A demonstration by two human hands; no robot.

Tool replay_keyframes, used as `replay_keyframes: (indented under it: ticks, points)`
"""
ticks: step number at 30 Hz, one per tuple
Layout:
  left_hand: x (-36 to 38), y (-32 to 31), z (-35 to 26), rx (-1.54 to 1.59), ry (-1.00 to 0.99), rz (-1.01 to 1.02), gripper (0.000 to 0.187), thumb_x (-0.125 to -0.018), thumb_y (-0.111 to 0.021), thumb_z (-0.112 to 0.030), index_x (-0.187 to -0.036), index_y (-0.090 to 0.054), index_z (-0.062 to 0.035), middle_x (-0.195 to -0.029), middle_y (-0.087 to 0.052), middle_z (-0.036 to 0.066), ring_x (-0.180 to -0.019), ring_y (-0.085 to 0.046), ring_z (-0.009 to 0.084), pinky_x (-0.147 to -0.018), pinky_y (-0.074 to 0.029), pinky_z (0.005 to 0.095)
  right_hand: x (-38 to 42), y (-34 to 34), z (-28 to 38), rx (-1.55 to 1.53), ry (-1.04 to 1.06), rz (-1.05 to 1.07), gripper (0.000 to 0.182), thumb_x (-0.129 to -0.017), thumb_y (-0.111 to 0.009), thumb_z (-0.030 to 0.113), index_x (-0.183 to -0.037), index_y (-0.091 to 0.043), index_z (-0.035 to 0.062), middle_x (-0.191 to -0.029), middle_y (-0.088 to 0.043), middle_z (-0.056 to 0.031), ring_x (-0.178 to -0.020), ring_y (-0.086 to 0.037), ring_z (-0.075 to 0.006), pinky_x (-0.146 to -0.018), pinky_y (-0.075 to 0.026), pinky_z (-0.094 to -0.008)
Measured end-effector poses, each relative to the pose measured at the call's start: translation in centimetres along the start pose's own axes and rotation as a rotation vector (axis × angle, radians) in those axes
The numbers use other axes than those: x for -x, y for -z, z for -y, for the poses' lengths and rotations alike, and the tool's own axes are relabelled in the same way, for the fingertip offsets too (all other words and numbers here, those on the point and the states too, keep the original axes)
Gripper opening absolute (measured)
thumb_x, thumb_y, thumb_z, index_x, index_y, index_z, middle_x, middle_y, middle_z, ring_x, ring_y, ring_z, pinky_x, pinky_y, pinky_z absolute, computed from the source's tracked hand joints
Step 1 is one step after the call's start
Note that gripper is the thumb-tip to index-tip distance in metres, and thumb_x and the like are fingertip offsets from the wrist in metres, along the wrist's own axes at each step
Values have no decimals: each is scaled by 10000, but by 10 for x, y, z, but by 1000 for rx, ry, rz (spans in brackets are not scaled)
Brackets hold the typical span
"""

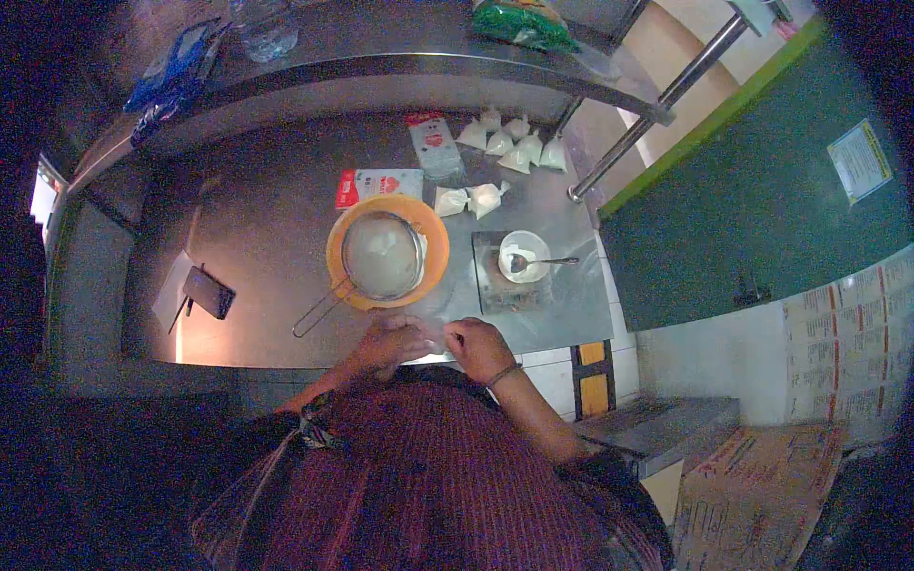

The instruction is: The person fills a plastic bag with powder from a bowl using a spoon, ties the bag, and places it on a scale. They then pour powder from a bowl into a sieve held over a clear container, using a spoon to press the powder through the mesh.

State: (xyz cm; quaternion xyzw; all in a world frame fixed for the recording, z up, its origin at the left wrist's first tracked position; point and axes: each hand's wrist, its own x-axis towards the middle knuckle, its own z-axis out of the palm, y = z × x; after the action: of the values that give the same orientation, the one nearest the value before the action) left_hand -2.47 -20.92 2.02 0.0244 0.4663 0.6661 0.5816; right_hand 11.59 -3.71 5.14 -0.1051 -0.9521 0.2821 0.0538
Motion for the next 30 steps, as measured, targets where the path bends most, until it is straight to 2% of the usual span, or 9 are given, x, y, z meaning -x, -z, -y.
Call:
replay_keyframes:
  ticks: [4, 6, 9, 12, 16, 19, 22, 27, 30]
  points:
    - [-17, 15, 27, -329, -530, 292, 271, -956, -629, -98, -1188, -553, 19, -1153, -650, 152, -1024, -681, 276, -831, -590, 365, 2, -20, -14, -69, -85, -2, 176, -909, -679, 190, -972, -690, 26, -858, -689, -133, -752, -663, -221, -700, -516, -380]
    - [-15, 9, 25, 355, -37, 70, 176, -970, -607, -96, -1127, -557, -33, -1003, -642, 95, -893, -667, 212, -747, -566, 318, 3, -26, -19, -380, -275, 43, 167, -920, -634, 179, -946, -692, 24, -797, -686, -110, -745, -663, -256, -654, -520, -400]
    - [-22, 14, 25, 351, 39, -112, 127, -992, -573, -101, -1116, -545, -84, -888, -582, 46, -796, -607, 161, -698, -518, 297, 2, -43, -29, -1094, -773, 123, 122, -939, -628, 161, -963, -677, 52, -806, -682, -61, -705, -629, -191, -598, -500, -328]
    - [-22, 12, 30, 312, -8, -100, 85, -1005, -559, -116, -1087, -536, -112, -834, -540, 15, -737, -561, 127, -661, -488, 287, 4, -45, -31, -1829, -814, 151, 118, -947, -633, 141, -1051, -659, 93, -828, -660, -24, -668, -586, -147, -547, -447, -265]
    - [-28, 14, 30, 253, -6, -79, 103, -1015, -572, -148, -1109, -536, -127, -860, -527, 5, -743, -534, 132, -666, -484, 287, 0, -43, -31, -2121, -956, 241, 198, -926, -634, 89, -1122, -624, 102, -842, -654, -28, -649, -565, -151, -542, -441, -267]
    - [-28, 13, 32, 388, -97, -89, 109, -1015, -573, -133, -1113, -535, -108, -913, -540, 5, -765, -552, 137, -677, -501, 296, 5, -38, -26, -1994, -717, 169, 125, -927, -618, 94, -1045, -652, 115, -817, -646, -32, -651, -562, -149, -568, -454, -259]
    - [-24, 4, 23, 268, -209, -41, 114, -1005, -581, -109, -1108, -535, -92, -956, -537, 9, -797, -574, 151, -702, -524, 310, 6, -29, -15, -1332, -657, 52, 123, -967, -554, 118, -972, -677, 104, -837, -646, -6, -729, -592, -157, -643, -482, -290]
    - [-24, -3, 21, 86, -272, -84, 308, -977, -579, -53, -1237, -441, 35, -929, -589, 104, -740, -637, 192, -659, -541, 329, 0, 6, 18, -19, -40, 75, 216, -932, -562, 246, -942, -709, 89, -868, -694, -161, -820, -675, -362, -751, -535, -480]
    - [-29, 7, 28, 37, -254, 62, 330, -973, -578, -42, -1250, -421, 43, -944, -603, 117, -766, -658, 208, -663, -550, 335, -11, 17, 35, 97, -217, 166, 241, -904, -579, 301, -954, -712, 107, -868, -680, -200, -848, -655, -409, -777, -536, -492]
